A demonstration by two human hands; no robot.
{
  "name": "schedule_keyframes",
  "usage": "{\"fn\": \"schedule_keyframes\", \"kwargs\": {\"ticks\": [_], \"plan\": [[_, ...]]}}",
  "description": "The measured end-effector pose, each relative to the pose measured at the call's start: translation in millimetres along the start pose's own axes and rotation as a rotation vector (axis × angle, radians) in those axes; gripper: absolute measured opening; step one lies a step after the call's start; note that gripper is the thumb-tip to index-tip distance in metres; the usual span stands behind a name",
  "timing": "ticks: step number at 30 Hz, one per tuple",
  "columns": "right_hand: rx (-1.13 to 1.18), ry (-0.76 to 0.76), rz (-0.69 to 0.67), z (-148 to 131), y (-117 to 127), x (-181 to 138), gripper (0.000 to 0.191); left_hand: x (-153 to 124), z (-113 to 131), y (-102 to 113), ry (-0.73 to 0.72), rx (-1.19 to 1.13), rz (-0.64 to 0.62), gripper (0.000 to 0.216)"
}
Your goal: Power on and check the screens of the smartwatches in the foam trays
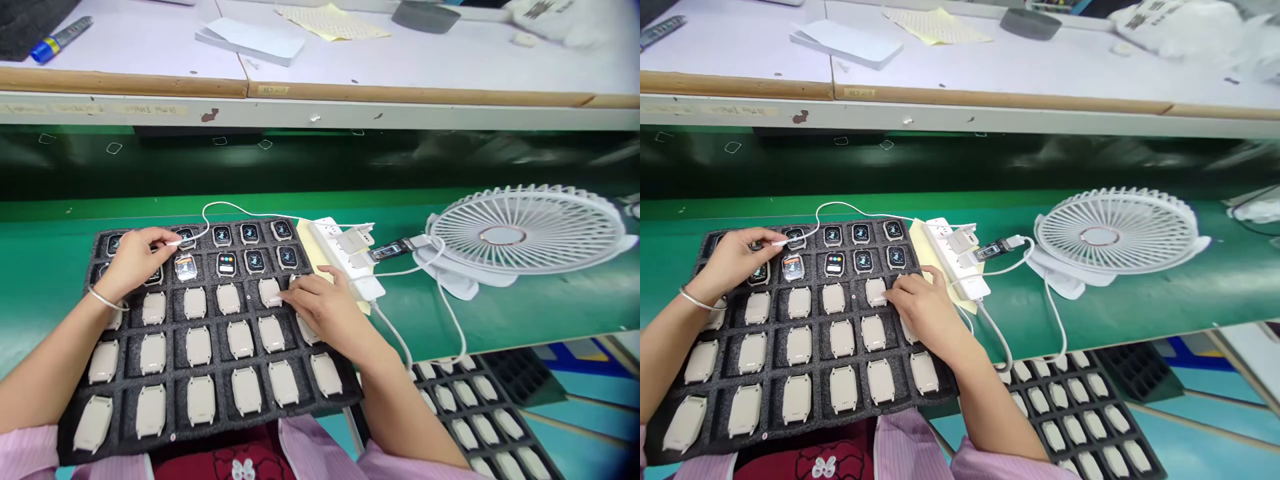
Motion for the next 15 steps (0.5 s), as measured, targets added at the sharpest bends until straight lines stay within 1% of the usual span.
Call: {"fn": "schedule_keyframes", "kwargs": {"ticks": [2, 4, 5, 6, 7, 9, 10, 11, 12, 13, 14, 15], "plan": [[-0.027, 0.020, -0.005, 1.4, 0.8, -0.7, 0.023, -4.9, 6.0, 19.1, -0.030, -0.226, 0.191, 0.017], [-0.035, 0.035, 0.020, 1.7, 1.9, -1.5, 0.023, -13.7, 7.4, 45.1, -0.061, -0.485, 0.408, 0.021], [-0.028, 0.035, 0.036, 1.4, 2.4, -1.8, 0.024, -19.9, 5.7, 58.5, -0.073, -0.584, 0.495, 0.023], [-0.012, 0.025, 0.053, 1.2, 2.8, -1.9, 0.024, -27.2, 2.3, 70.7, -0.074, -0.643, 0.545, 0.024], [0.009, 0.006, 0.066, 1.3, 2.9, -1.7, 0.025, -35.5, -2.4, 80.9, -0.059, -0.648, 0.558, 0.024], [0.028, -0.037, 0.075, 3.0, 1.5, -0.6, 0.026, -54.0, -15.4, 92.2, 0.050, -0.521, 0.462, 0.021], [0.012, -0.052, 0.069, 4.6, -0.4, 0.5, 0.026, -63.9, -22.6, 93.0, 0.115, -0.425, 0.367, 0.020], [-0.021, -0.058, 0.060, 6.4, -2.9, 2.0, 0.027, -73.7, -29.5, 90.7, 0.162, -0.320, 0.246, 0.020], [-0.061, -0.054, 0.049, 8.4, -6.0, 4.0, 0.028, -83.3, -35.5, 86.1, 0.180, -0.211, 0.110, 0.019], [-0.097, -0.045, 0.040, 10.3, -9.3, 6.2, 0.028, -92.2, -40.5, 80.1, 0.160, -0.110, -0.014, 0.019], [-0.121, -0.035, 0.033, 11.8, -12.5, 8.8, 0.027, -100.2, -44.8, 73.8, 0.122, -0.026, -0.108, 0.022], [-0.132, -0.027, 0.026, 12.8, -15.3, 11.4, 0.027, -107.2, -48.6, 68.0, 0.082, 0.045, -0.173, 0.024]]}}
Point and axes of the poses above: each hand's wrist, its own x-axis towards the middle knuckle, its own y-axis out of the back of the hand, z = x × y, the point moved 2 cm from there along x, towards the middle knuckle
